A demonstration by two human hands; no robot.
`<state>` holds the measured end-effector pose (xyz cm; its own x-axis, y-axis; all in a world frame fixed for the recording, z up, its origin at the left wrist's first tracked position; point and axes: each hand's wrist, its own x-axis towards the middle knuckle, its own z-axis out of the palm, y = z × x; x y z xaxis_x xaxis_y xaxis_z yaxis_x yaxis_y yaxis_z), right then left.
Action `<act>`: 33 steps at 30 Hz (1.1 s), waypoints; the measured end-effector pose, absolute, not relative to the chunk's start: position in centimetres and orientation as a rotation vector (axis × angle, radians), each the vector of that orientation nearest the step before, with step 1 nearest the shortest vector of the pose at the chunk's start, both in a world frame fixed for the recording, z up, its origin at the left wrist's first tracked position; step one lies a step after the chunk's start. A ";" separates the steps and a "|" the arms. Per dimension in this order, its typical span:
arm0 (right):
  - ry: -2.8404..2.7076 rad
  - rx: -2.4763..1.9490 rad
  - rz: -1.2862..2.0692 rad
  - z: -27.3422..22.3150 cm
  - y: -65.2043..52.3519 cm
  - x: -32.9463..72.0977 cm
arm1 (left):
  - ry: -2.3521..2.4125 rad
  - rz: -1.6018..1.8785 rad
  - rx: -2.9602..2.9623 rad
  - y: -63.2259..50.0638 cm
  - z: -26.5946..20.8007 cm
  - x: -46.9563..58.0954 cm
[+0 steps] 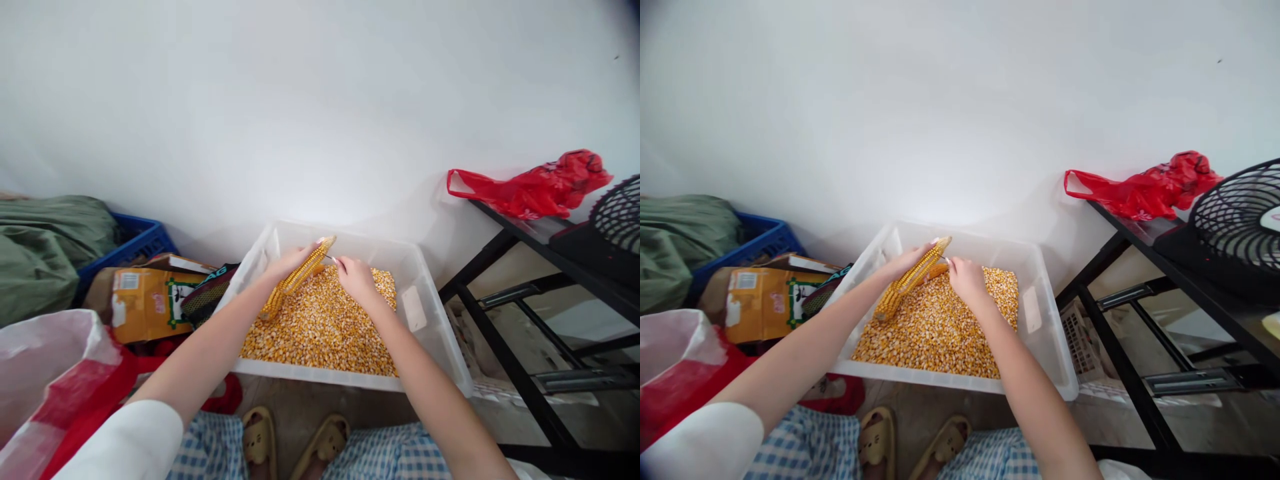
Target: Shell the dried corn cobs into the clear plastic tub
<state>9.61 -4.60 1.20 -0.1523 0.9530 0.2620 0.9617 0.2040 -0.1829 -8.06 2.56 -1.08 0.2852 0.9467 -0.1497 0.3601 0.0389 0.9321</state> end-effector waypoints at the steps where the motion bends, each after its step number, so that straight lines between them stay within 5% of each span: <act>1: -2.157 -1.797 -0.023 1.0 -4.5 9.6 | 1.265 0.701 1.523 2.4 -1.1 -8.0; 17: -2.239 -1.539 0.273 -0.6 -3.6 10.7 | 1.348 0.689 2.146 2.5 -0.9 -9.0; 27: -1.837 -1.395 1.093 -2.6 -2.8 10.1 | 1.426 0.713 2.158 2.3 0.9 -9.4; 33: -2.050 -1.338 0.766 -2.1 -2.8 10.5 | 1.433 0.626 2.264 2.5 0.7 -9.8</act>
